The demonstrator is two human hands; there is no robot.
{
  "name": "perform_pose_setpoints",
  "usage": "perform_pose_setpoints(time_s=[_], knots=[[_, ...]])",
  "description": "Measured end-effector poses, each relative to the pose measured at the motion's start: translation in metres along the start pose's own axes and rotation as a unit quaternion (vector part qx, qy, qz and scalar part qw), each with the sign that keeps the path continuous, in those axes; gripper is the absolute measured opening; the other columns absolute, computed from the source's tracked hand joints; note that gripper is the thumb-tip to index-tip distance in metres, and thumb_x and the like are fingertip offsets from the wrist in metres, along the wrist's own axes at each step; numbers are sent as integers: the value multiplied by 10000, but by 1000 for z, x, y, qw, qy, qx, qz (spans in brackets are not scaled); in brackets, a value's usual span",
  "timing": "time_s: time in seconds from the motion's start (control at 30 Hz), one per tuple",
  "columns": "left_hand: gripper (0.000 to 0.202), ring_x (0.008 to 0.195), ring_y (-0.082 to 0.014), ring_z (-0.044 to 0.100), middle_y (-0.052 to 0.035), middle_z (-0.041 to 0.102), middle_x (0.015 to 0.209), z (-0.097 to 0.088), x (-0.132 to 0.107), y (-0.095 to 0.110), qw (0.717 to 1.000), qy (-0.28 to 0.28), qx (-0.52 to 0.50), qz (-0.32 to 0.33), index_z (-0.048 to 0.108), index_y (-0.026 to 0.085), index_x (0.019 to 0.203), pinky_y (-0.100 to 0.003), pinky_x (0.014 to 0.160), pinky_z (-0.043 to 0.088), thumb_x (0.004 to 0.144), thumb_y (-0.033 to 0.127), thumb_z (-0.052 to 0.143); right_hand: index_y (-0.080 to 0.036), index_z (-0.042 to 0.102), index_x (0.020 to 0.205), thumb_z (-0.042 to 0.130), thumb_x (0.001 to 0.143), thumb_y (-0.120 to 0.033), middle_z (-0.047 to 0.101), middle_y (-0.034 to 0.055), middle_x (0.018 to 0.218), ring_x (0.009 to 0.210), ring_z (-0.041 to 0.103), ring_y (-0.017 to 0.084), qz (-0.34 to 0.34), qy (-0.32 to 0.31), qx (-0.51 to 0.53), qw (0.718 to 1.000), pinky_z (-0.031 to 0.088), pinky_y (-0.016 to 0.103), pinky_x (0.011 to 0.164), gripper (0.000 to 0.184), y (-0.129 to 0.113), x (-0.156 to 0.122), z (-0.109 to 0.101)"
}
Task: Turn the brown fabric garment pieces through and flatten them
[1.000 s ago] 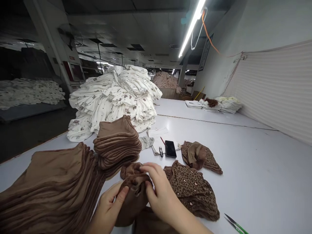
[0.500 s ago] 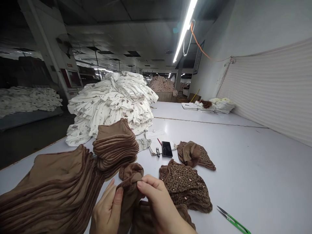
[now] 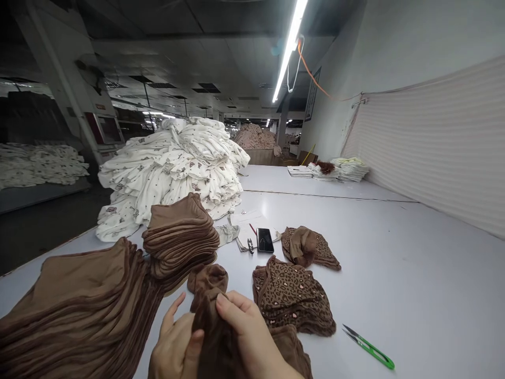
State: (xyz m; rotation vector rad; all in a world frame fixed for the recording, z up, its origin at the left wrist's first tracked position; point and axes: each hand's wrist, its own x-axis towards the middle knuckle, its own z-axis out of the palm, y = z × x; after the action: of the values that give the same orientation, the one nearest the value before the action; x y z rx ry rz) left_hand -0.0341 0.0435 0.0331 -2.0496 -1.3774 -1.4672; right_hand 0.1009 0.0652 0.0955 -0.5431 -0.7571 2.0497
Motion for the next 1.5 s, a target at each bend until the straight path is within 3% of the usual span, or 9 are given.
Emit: perform_pose_setpoints(time_s=[0.17, 0.43, 0.7, 0.87, 0.97, 1.07, 1.2, 1.33, 1.5], knots=[[291, 714, -167, 647, -3, 648, 726, -4, -6, -14, 995, -90, -32, -32, 540, 243, 880, -370, 873, 504, 939, 117, 285, -155, 694, 732, 781, 733, -369, 631, 20, 713, 690, 595, 151, 7, -79, 49, 996, 472, 290, 723, 231, 3, -4, 0], [281, 530, -147, 533, 27, 557, 599, 1, -15, -18, 999, 53, -8, -3, 527, 229, 750, -511, 968, 424, 966, 266, 351, -112, 733, 757, 797, 728, -345, 645, 29, 680, 666, 579, 113, 50, -51, 8, 997, 431, 229, 695, 243, 8, 0, -13], [474, 615, -221, 609, -28, 622, 589, 4, -5, -4, 969, -58, -185, -152, 677, 264, 699, -432, 877, 508, 922, 523, 348, -150, 609, 615, 795, 665, -357, 474, 0, 683, 683, 447, 131, 23, -57, 30, 998, 406, 250, 692, 283, 9, 0, -2], [396, 752, -241, 625, -54, 666, 780, -20, 4, -1, 944, -36, -213, -250, 673, 263, 944, -318, 695, 519, 848, 600, 488, -162, 600, 629, 676, 791, -486, 489, 12, 712, 696, 457, 143, -88, -55, -242, 965, 392, 271, 682, 370, -12, -1, 15], [549, 605, -200, 595, -20, 643, 646, -37, 22, 4, 848, -77, -362, -379, 678, 211, 941, -268, 536, 477, 722, 705, 583, -185, 536, 601, 529, 888, -498, 508, 7, 674, 665, 483, 146, -105, -66, -410, 904, 403, 268, 632, 425, -27, 10, 30], [401, 604, -195, 637, -44, 721, 706, -44, 45, 9, 707, -116, -468, -517, 706, 159, 977, -267, 506, 520, 724, 467, 747, -204, 535, 725, 472, 921, -433, 530, -12, 685, 639, 492, 140, -103, -56, -452, 884, 415, 262, 608, 308, -34, 26, 32], [109, 631, -168, 688, -45, 765, 779, -46, 66, 7, 615, 99, -505, -597, 695, 158, 938, -262, 491, 582, 864, 179, 618, -207, 524, 849, 438, 938, -344, 545, 9, 821, 761, 517, 161, -229, 89, -552, 797, 421, 283, 689, 185, -30, 18, 14], [278, 521, -115, 700, -37, 755, 626, -48, 77, 10, 529, 194, -548, -619, 680, 136, 759, -241, 529, 621, 939, 103, 470, -194, 513, 866, 598, 825, -420, 530, 19, 797, 707, 524, 187, -205, 48, -654, 727, 415, 312, 643, 245, -19, -12, -5], [369, 387, -82, 653, -63, 737, 558, -50, 90, 16, 404, 187, -598, -666, 656, 87, 747, -158, 409, 569, 990, 187, 397, -202, 600, 869, 504, 877, -425, 554, 49, 904, 860, 567, 207, -130, -59, -542, 829, 464, 336, 771, 243, -15, -10, -13]])
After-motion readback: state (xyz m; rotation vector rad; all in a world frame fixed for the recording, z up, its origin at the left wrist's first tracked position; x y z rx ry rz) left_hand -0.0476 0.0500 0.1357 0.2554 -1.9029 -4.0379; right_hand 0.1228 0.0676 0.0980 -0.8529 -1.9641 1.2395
